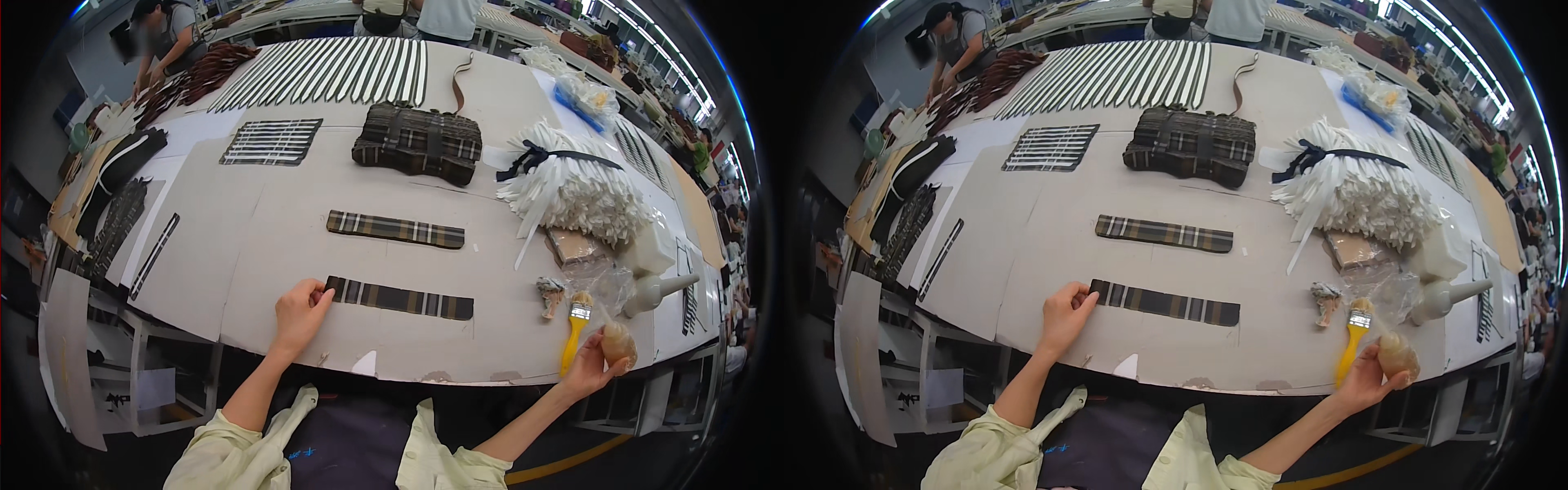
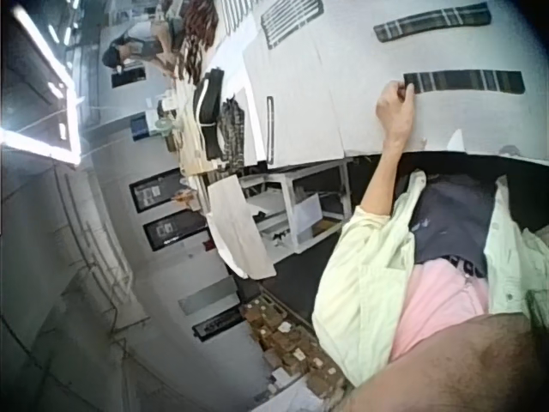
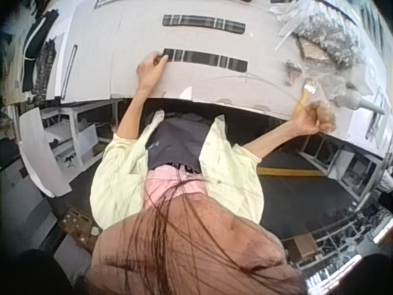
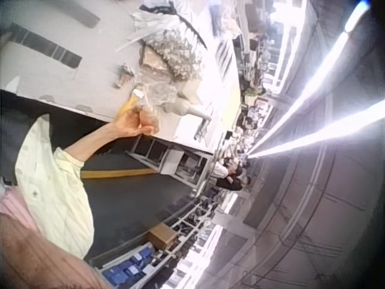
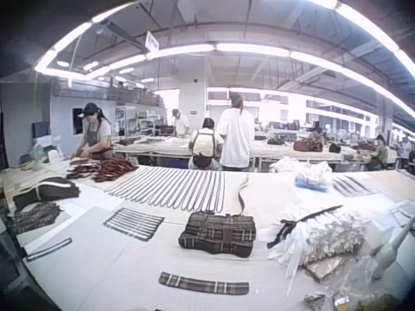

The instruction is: The person applies glue from a squeeze bottle onto plaid fabric strips and presses white ribbons onto them. They repeat this process for multiple strips, smoothing the ribbons and stacking the finished pieces on the table.

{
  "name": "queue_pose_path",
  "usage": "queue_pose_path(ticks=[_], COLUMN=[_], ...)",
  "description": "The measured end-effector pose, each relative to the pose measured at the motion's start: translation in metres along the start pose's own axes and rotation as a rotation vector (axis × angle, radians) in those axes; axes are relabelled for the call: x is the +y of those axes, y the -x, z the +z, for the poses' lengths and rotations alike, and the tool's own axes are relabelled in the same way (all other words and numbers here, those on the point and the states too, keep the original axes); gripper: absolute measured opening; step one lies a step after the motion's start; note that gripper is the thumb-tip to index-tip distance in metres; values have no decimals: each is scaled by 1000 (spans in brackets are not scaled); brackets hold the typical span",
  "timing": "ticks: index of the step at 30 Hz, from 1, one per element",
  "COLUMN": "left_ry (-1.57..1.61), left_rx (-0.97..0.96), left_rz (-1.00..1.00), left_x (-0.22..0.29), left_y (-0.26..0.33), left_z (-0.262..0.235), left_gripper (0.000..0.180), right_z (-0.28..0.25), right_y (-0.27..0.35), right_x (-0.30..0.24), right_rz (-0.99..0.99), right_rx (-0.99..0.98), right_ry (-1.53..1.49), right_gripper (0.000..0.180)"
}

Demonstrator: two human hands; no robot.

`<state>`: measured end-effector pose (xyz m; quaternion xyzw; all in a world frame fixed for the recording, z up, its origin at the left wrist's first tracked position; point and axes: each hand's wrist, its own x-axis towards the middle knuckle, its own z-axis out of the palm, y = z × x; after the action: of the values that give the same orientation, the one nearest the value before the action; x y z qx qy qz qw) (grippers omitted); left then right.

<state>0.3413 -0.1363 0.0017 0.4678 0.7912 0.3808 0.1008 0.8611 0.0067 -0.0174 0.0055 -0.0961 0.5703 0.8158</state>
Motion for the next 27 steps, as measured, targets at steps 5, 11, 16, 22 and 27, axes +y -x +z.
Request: queue_pose_path(ticks=[5,11,16,22,27], left_ry=[-47,-112,-154,-142,-136], left_rx=[31,67,-40,-80,-88], left_rz=[-26,382,572,615,614], left_x=[1,-21,-26,-35,-39], left_y=[0,1,-1,-2,-2], left_z=[-8,-25,-28,-27,-26], left_gripper=[28,28,28,28,27], right_z=[63,70,92,97,113], right_y=[94,163,194,208,219], right_x=[108,198,258,283,288], right_rz=[136,295,377,175,180], right_rx=[-68,-189,-323,-640,-640], right_ry=[490,825,997,1348,1520], right_gripper=[81,83,77,72,63])
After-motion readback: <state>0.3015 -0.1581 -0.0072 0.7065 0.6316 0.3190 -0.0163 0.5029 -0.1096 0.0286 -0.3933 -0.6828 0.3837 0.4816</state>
